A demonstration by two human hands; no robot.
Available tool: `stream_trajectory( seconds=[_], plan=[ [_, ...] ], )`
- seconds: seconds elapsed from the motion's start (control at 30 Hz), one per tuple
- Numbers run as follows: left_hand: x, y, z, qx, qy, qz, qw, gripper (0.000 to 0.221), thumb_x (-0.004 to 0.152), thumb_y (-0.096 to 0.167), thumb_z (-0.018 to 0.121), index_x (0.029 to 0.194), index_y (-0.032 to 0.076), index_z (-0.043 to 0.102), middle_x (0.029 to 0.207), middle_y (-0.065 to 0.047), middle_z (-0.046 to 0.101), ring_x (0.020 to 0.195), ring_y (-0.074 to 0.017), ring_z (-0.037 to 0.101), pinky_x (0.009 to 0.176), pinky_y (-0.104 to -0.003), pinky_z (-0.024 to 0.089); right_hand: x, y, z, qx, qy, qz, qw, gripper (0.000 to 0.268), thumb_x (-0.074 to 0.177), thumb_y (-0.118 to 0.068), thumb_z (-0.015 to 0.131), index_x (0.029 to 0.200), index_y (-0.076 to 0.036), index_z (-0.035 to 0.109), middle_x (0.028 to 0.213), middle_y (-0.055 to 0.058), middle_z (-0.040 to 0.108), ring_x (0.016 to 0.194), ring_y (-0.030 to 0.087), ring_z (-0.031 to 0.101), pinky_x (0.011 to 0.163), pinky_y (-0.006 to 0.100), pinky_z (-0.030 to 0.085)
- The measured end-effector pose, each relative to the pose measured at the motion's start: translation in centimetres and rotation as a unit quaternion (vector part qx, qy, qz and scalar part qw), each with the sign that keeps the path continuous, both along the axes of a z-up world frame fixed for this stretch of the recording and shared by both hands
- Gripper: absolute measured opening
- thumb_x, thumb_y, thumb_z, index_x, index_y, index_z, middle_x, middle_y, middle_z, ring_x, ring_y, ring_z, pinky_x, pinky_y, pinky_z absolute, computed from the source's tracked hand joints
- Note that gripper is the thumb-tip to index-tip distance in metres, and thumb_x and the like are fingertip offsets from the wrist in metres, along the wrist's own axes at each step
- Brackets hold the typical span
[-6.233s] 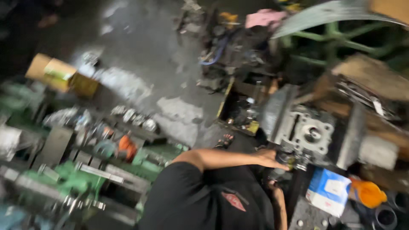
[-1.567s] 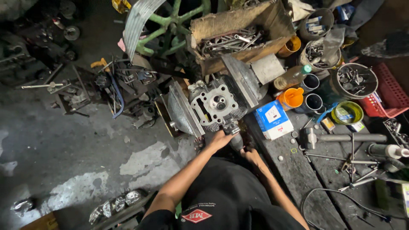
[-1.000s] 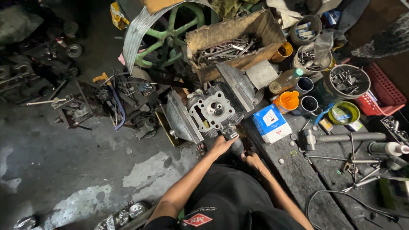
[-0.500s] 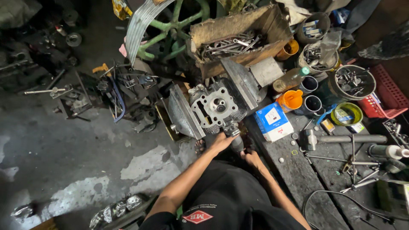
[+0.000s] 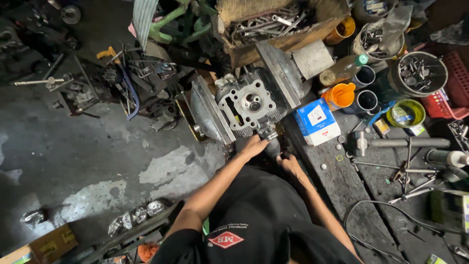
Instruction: The person works on a small engine block clamped in a vise, inserting a small metal pin by hand into a hole. They then pick up a corded rotary tool and use it to grind or clean the interior of the same hole in the engine block.
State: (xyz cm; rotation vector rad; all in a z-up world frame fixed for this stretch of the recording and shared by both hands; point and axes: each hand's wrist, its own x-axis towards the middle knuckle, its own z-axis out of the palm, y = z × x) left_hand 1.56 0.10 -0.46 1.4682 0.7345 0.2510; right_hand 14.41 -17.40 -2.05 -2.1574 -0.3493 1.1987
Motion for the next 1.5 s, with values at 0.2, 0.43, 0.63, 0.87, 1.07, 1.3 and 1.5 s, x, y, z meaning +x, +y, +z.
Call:
stream_trajectory(
  seconds=[0.2,0.43,0.63,0.87,1.07,1.3,1.5],
  plan=[
    [0.1,0.5,-0.1,0.007,0.035,-0.006,0.999,0.050,0.092,0.045,0.065,0.127,0.010,0.067,0.121,-0.014,0.073,0.116,-0.0282,0.067,0.096,-0.041,0.050,-0.1,0.3,-0.3,0.012,-0.002,-0.013,1.000,0.049,0.087,-0.021,0.073,0.129,0.003,0.064,0.114,0.018,0.074,0.104,0.027,0.066,0.094,0.038,0.050],
    [0.1,0.0,-1.3,0.044,-0.007,0.005,0.999,0.053,0.091,0.045,0.065,0.127,0.007,0.066,0.121,-0.016,0.072,0.113,-0.0303,0.066,0.095,-0.042,0.050,0.1,0.2,-1.0,0.040,-0.044,0.016,0.998,0.062,0.088,-0.022,0.077,0.138,0.006,0.053,0.126,0.020,0.067,0.118,0.026,0.061,0.103,0.035,0.044],
    [0.2,-0.2,-3.3,0.032,0.071,-0.013,0.997,0.051,0.091,0.045,0.062,0.126,0.009,0.068,0.120,-0.018,0.073,0.115,-0.0333,0.066,0.094,-0.043,0.051,-0.1,-1.1,-1.9,-0.003,-0.003,0.031,1.000,0.058,0.090,-0.026,0.070,0.136,0.008,0.062,0.127,0.025,0.071,0.120,0.033,0.063,0.103,0.038,0.046],
    [0.5,0.4,-3.4,0.007,0.090,-0.024,0.996,0.049,0.087,0.043,0.060,0.117,0.006,0.071,0.106,-0.022,0.076,0.102,-0.0334,0.073,0.087,-0.044,0.053,0.6,-0.4,-1.8,0.028,-0.020,0.041,0.999,0.050,0.090,-0.024,0.073,0.128,0.005,0.060,0.114,0.017,0.070,0.107,0.023,0.061,0.096,0.036,0.046],
    [0.2,0.3,-3.4,0.031,0.116,-0.041,0.992,0.048,0.090,0.046,0.061,0.114,0.005,0.072,0.103,-0.022,0.076,0.100,-0.0330,0.074,0.085,-0.043,0.054,0.0,-0.6,-1.4,0.023,0.003,0.037,0.999,0.039,0.090,-0.022,0.071,0.121,0.001,0.067,0.105,0.013,0.073,0.096,0.022,0.062,0.089,0.035,0.048],
    [0.0,-0.5,-3.5,0.056,0.022,-0.013,0.998,0.044,0.089,0.040,0.060,0.121,0.011,0.069,0.111,-0.018,0.075,0.104,-0.0337,0.072,0.088,-0.043,0.054,-0.3,-1.1,-1.2,0.011,0.029,0.005,0.999,0.037,0.091,-0.021,0.070,0.122,0.000,0.067,0.103,0.013,0.073,0.094,0.022,0.063,0.086,0.035,0.049],
    [0.2,0.1,-2.4,0.051,0.022,0.003,0.998,0.045,0.089,0.039,0.063,0.123,0.011,0.068,0.115,-0.019,0.074,0.109,-0.0338,0.070,0.091,-0.043,0.053,0.0,-0.1,-1.1,0.023,-0.030,0.022,0.999,0.054,0.088,-0.021,0.076,0.133,0.002,0.058,0.114,0.014,0.071,0.105,0.021,0.063,0.095,0.033,0.046]
  ],
)
